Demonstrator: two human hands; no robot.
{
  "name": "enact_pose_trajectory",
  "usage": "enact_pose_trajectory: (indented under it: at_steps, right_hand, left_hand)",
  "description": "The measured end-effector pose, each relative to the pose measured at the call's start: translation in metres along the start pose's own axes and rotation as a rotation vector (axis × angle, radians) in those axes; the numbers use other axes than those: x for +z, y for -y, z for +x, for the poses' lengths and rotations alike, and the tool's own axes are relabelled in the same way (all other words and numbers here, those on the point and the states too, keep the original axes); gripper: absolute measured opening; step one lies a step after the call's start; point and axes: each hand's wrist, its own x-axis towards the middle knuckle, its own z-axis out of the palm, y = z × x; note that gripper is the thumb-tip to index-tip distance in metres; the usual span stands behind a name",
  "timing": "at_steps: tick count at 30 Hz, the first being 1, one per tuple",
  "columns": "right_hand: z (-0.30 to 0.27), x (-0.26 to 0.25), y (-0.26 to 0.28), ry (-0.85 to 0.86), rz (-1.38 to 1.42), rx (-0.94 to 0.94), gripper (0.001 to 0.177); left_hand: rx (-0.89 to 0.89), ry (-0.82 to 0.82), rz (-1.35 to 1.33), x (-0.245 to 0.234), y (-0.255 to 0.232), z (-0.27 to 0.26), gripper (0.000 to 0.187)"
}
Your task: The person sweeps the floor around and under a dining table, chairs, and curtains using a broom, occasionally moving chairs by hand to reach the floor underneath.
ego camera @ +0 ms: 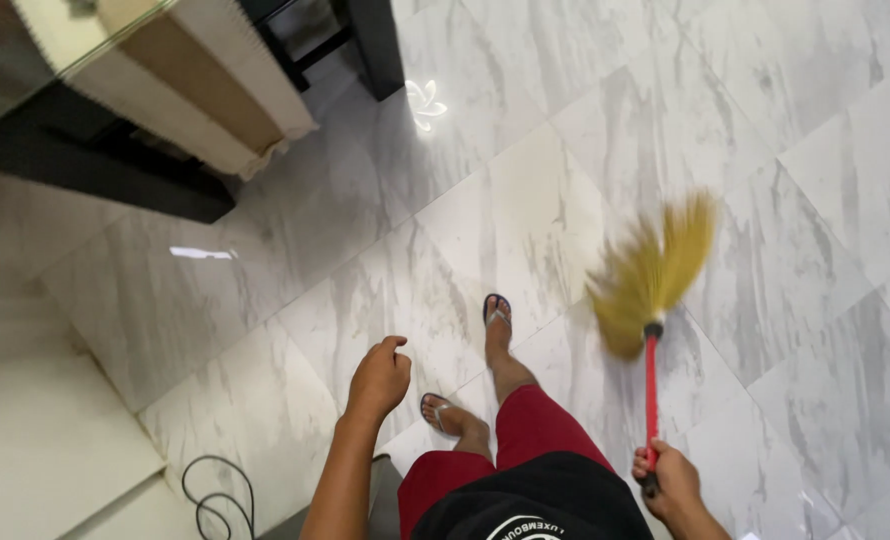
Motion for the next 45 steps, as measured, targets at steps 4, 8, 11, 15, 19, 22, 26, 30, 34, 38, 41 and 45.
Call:
enact_pose_trajectory:
  at_steps: [4, 8, 11, 15, 19, 22, 26, 30, 34, 38, 41, 45]
  right_hand:
    - [0.109, 0.021, 0.007, -0.102, 0.323, 0.177, 0.012]
    - [0.167, 0.110, 0.047, -0.059, 0.379, 0.222, 0.011]
    - [0.183, 0.200, 0.077, 0.005, 0.389, 0.298, 0.006]
    - [0.199, 0.301, 0.151, 0.124, 0.403, 0.378, 0.014]
    - [0.212, 0.344, 0.230, 0.434, 0.476, 0.445, 0.010]
    - [0.183, 0.340, 0.282, 0.666, 0.476, 0.378, 0.014]
    - [0.105, 0.285, 0.304, 0.683, 0.223, 0.155, 0.020]
    - [0.092, 0.201, 0.292, 0.529, 0.170, 0.291, 0.028]
    - [0.119, 0.181, 0.272, 0.200, 0.078, 0.284, 0.022]
    - [0.146, 0.252, 0.263, 0.097, 0.069, 0.267, 0.018]
    - [0.172, 0.331, 0.260, 0.113, 0.081, 0.275, 0.017]
    - [0.189, 0.469, 0.267, 0.207, 0.128, 0.315, 0.019]
  left_hand:
    - [0.031, 0.051, 0.049, 0.006, -0.084, 0.044, 0.053]
    - [0.027, 0.107, 0.038, 0.018, -0.145, 0.081, 0.057]
    - [0.055, 0.083, 0.051, 0.015, -0.173, 0.109, 0.058]
    - [0.018, 0.046, 0.047, -0.010, -0.204, 0.145, 0.057]
    - [-0.032, 0.017, 0.030, -0.043, -0.233, 0.164, 0.057]
    - [-0.064, 0.012, 0.008, -0.059, -0.242, 0.182, 0.058]
    - [0.001, -0.021, 0.024, -0.073, -0.238, 0.212, 0.059]
    - [0.035, -0.022, 0.067, -0.093, -0.235, 0.244, 0.058]
    - [0.026, -0.040, 0.081, -0.129, -0.238, 0.278, 0.058]
    - [0.056, -0.053, 0.104, -0.171, -0.229, 0.333, 0.057]
    - [0.067, -0.061, 0.136, -0.193, -0.212, 0.373, 0.056]
    - [0.094, -0.084, 0.157, -0.226, -0.189, 0.408, 0.054]
